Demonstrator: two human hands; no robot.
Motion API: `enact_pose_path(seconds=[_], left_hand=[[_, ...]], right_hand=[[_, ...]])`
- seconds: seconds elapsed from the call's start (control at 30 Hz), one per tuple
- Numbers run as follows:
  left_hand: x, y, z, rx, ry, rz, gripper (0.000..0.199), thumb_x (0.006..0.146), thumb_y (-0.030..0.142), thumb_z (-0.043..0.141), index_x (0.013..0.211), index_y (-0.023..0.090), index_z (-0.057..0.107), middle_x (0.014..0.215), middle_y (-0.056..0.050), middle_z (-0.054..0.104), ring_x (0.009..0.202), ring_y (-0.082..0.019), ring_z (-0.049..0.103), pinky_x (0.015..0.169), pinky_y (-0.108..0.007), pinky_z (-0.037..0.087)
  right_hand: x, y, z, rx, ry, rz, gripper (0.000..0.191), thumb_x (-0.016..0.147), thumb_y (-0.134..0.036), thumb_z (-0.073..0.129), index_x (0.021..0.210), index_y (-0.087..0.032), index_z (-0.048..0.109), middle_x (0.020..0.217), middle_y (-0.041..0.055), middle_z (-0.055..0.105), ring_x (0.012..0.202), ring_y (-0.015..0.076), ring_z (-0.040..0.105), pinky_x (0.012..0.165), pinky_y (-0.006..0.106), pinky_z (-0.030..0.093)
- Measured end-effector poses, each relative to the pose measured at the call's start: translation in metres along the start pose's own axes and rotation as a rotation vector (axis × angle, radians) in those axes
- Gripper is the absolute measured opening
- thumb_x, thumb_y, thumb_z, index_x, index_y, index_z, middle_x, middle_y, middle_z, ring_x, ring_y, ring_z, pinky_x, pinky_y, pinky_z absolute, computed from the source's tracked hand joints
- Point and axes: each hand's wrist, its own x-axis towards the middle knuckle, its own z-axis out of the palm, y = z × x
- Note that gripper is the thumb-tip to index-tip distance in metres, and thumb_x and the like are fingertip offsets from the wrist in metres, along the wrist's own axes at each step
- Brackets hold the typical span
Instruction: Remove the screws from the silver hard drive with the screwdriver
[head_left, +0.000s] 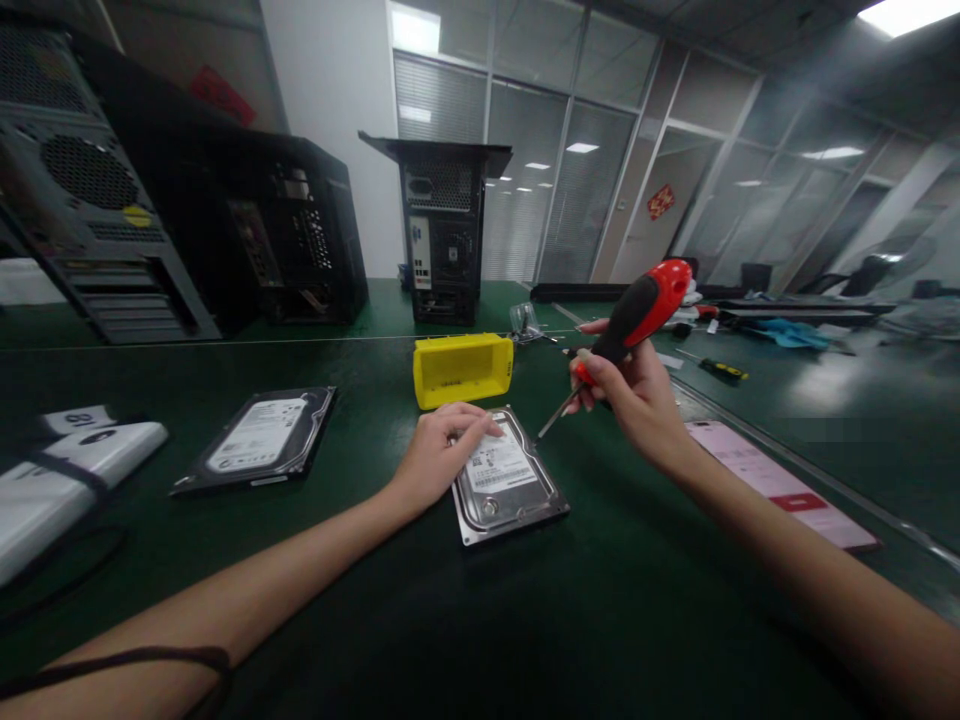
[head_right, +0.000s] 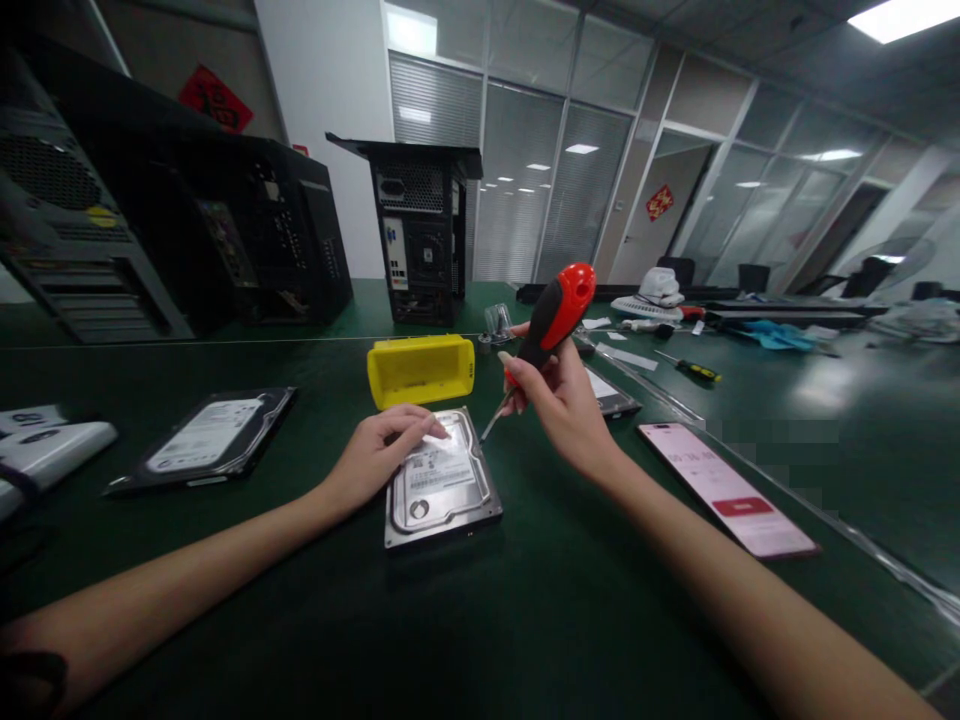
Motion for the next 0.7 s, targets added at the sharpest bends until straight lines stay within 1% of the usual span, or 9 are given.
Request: enact_pose_path(seconds=[0.13, 0.33, 0.53, 0.7], left_hand=[[-0.0006, -0.0012, -0.0007, -0.005, -0.003, 0.001, 0.026, 0.091, 0.027, 0.049, 0.086, 0.02, 0.074, 0.099, -0.005, 0.065, 0.095, -0.02, 0.06, 0.082, -0.032, 0.044], [0.0011, 0.0, -0.0002, -0.01, -0.005, -0.005, 0.025, 0.09, 0.026, 0.05, 0.085, 0.02, 0.073, 0.099, -0.005, 0.065, 0.095, -0.02, 0.06, 0.083, -0.033, 0.044], [0.0006, -0.0007, -0.0007, -0.011, -0.007, -0.008, 0.025, 0.09, 0.026, 0.049, 0.085, 0.02, 0.073, 0.098, -0.005, 0.066, 0.094, -0.02, 0.06, 0.082, -0.033, 0.045], [-0.0004, -0.001, -0.0002, -0.002, -0.006, -0.006, 0.025, 0.09, 0.027, 0.049, 0.085, 0.021, 0.073, 0.1, -0.005, 0.066, 0.094, -0.02, 0.06, 0.082, -0.033, 0.045]], right_hand=[[0.0011, 0.0002, -0.0024, 0.009, 0.025, -0.029, 0.033, 0.087, -0.032, 0.056, 0.117, -0.025, 0.047, 0.072, -0.002, 0.054, 0.052, 0.0089, 0.055, 0.048, 0.025, 0.05], [-0.0004, 0.0005, -0.0009, 0.011, 0.005, 0.014, 0.037, 0.086, -0.033, 0.057, 0.12, -0.024, 0.046, 0.072, -0.0024, 0.054, 0.051, 0.0084, 0.055, 0.048, 0.024, 0.051], [-0.0012, 0.0014, 0.0004, -0.01, -0.004, 0.02, 0.041, 0.085, -0.034, 0.058, 0.121, -0.022, 0.045, 0.072, -0.0023, 0.054, 0.052, 0.0083, 0.056, 0.048, 0.023, 0.05], [-0.0012, 0.0007, 0.0003, -0.015, -0.006, 0.022, 0.038, 0.085, -0.034, 0.058, 0.119, -0.021, 0.045, 0.071, -0.0024, 0.054, 0.052, 0.0081, 0.056, 0.048, 0.023, 0.049]])
